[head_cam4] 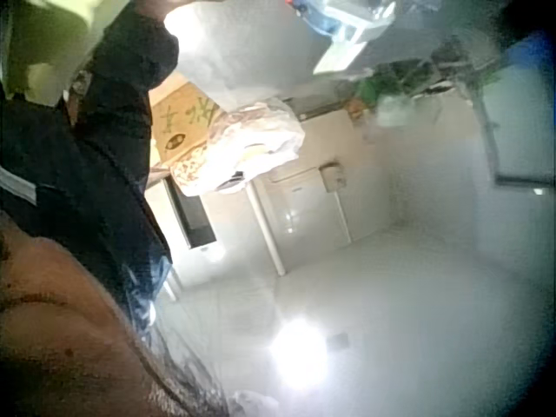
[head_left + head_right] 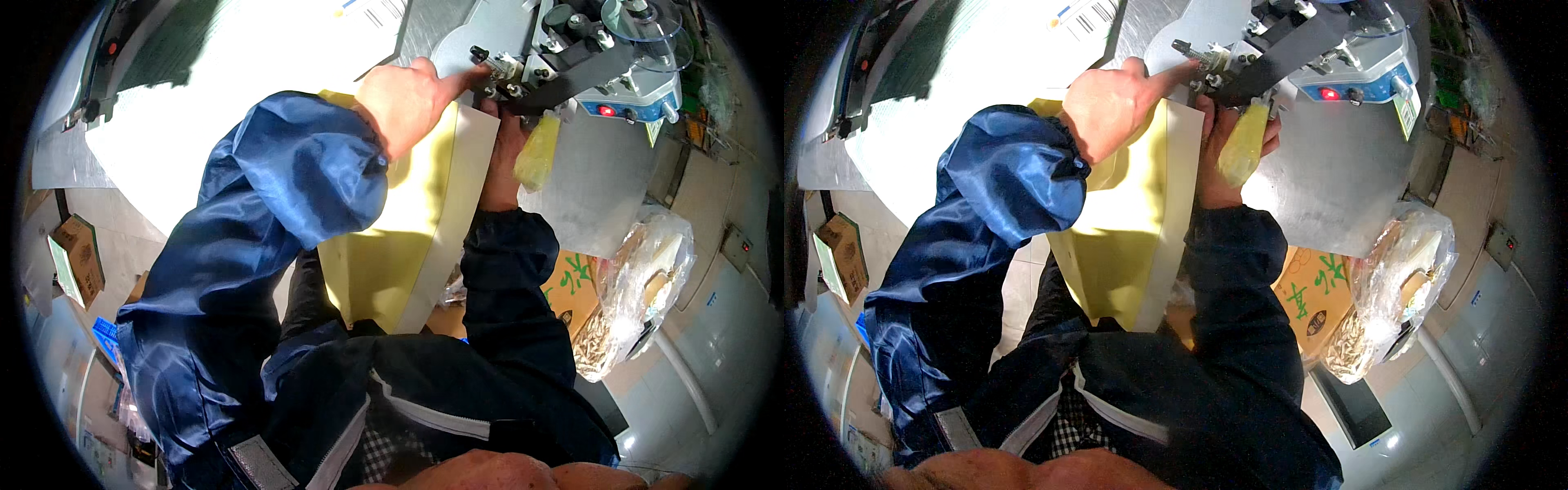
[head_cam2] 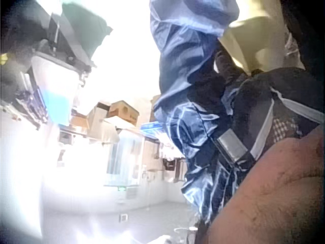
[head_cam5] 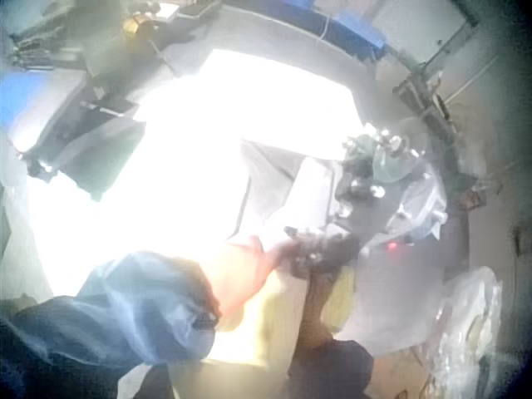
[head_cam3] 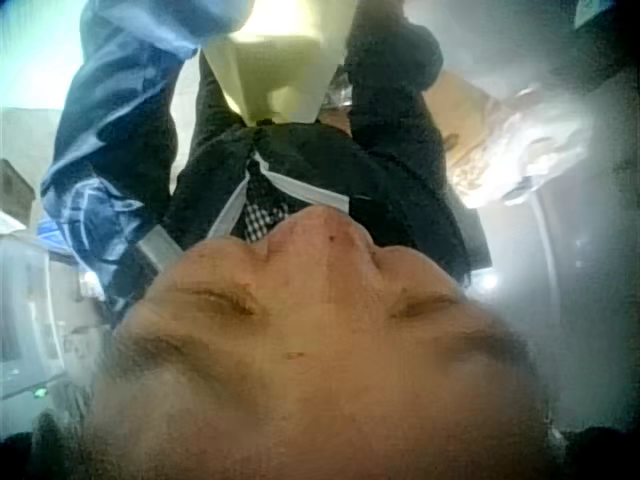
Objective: The person operates a sewing machine to stitch a yellow paper insert into a green printed paper sheet. The person repeatedly aligns the paper under the needle, feeds it through the machine, and stacks the finished units on the table.
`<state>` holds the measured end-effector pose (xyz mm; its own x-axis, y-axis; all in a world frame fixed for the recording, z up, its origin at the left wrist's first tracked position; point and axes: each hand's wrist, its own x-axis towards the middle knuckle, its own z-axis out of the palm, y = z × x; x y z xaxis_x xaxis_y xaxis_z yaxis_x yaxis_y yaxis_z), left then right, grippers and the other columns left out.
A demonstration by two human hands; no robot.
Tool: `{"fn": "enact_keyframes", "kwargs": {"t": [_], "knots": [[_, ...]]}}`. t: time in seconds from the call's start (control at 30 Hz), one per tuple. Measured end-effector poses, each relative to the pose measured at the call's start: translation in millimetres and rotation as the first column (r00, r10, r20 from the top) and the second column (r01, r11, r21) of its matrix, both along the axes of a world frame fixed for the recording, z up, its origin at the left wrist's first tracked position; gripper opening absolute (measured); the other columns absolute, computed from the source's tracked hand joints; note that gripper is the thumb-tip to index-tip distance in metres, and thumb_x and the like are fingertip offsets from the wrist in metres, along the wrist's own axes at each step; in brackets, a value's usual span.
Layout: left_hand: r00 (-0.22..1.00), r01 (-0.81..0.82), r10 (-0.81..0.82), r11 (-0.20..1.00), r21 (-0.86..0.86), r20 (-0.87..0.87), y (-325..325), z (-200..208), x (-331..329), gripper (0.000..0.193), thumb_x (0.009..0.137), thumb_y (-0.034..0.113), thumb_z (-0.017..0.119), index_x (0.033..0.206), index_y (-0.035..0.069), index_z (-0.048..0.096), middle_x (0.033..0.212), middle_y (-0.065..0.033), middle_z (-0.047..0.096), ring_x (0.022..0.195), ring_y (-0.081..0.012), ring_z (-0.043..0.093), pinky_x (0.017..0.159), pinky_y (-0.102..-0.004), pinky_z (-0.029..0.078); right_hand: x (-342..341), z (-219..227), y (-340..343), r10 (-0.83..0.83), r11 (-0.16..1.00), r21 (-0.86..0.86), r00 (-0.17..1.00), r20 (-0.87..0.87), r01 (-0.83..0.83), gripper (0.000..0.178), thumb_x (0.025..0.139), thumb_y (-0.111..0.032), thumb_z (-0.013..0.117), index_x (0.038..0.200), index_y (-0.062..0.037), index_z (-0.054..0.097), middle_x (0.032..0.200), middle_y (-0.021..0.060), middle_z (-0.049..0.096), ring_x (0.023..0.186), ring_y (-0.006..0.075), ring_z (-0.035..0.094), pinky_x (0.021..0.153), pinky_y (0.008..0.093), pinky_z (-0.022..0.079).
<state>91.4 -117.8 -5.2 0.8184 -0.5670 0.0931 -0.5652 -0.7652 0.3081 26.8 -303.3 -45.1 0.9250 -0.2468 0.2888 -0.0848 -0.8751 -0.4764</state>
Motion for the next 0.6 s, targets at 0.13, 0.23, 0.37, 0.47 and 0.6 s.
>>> {"fn": "enact_keyframes", "kwargs": {"t": [0.13,0.23,0.37,0.47,0.6], "knots": [[1.0,0.001,-0.001,0.999,0.039,-0.022,-2.3,2.3,0.4,0.06,0.089,0.015,0.055,0.145,0.033,0.046,0.076,-0.0146,0.062,0.058,-0.0286,0.065,0.048,-0.0365,0.053,-2.5,-6.6,-5.5,-0.004,1.0,-0.008,0.999,-0.032,0.004,0.031,0.094,-0.045,0.06,0.112,-0.0212,0.071,0.13,0.014,0.055,0.12,0.0432,0.04,0.099,0.0551,0.03],[0.999,-0.023,0.024,1.0,0.021,-0.024,-6.6,1.3,2.5,0.06,0.086,0.013,0.056,0.143,0.031,0.048,0.076,-0.0142,0.063,0.06,-0.0292,0.066,0.049,-0.0367,0.053,-3.1,-6.1,-8.3,-0.015,0.976,0.216,0.993,-0.118,0.04,0.032,0.093,-0.044,0.062,0.112,-0.0198,0.07,0.13,0.0157,0.055,0.121,0.0458,0.039,0.1,0.0576,0.029],[0.998,0.015,-0.019,0.997,-0.069,-0.058,1.0,3.9,7.1,0.059,0.085,0.012,0.057,0.141,0.029,0.051,0.076,-0.014,0.063,0.06,-0.0297,0.066,0.051,-0.037,0.054,3.2,-9.3,-13.8,0.014,1.0,0.028,0.994,-0.108,-0.012,0.031,0.092,-0.043,0.063,0.106,-0.0156,0.069,0.128,0.019,0.056,0.118,0.0513,0.04,0.097,0.0619,0.031],[0.997,-0.001,-0.002,0.999,-0.036,-0.075,0.7,2.6,0.0,0.063,0.084,0.01,0.057,0.144,0.03,0.047,0.076,-0.0137,0.063,0.062,-0.0299,0.066,0.053,-0.0376,0.055,-2.2,-12.9,-12.1,0.071,0.995,0.072,0.994,-0.082,-0.065,0.03,0.092,-0.04,0.063,0.105,-0.0131,0.066,0.125,0.0165,0.058,0.118,0.0522,0.041,0.097,0.0645,0.031],[0.995,0.037,-0.04,0.999,-0.033,-0.092,-0.8,10.0,8.9,0.064,0.084,0.009,0.056,0.144,0.028,0.046,0.074,-0.0135,0.064,0.065,-0.0304,0.067,0.055,-0.0389,0.055,-0.9,-19.7,-19.8,0.147,0.979,0.151,0.988,-0.036,-0.14,0.027,0.096,-0.036,0.058,0.112,-0.0155,0.067,0.128,0.0079,0.06,0.125,0.043,0.042,0.104,0.0607,0.024]]}}
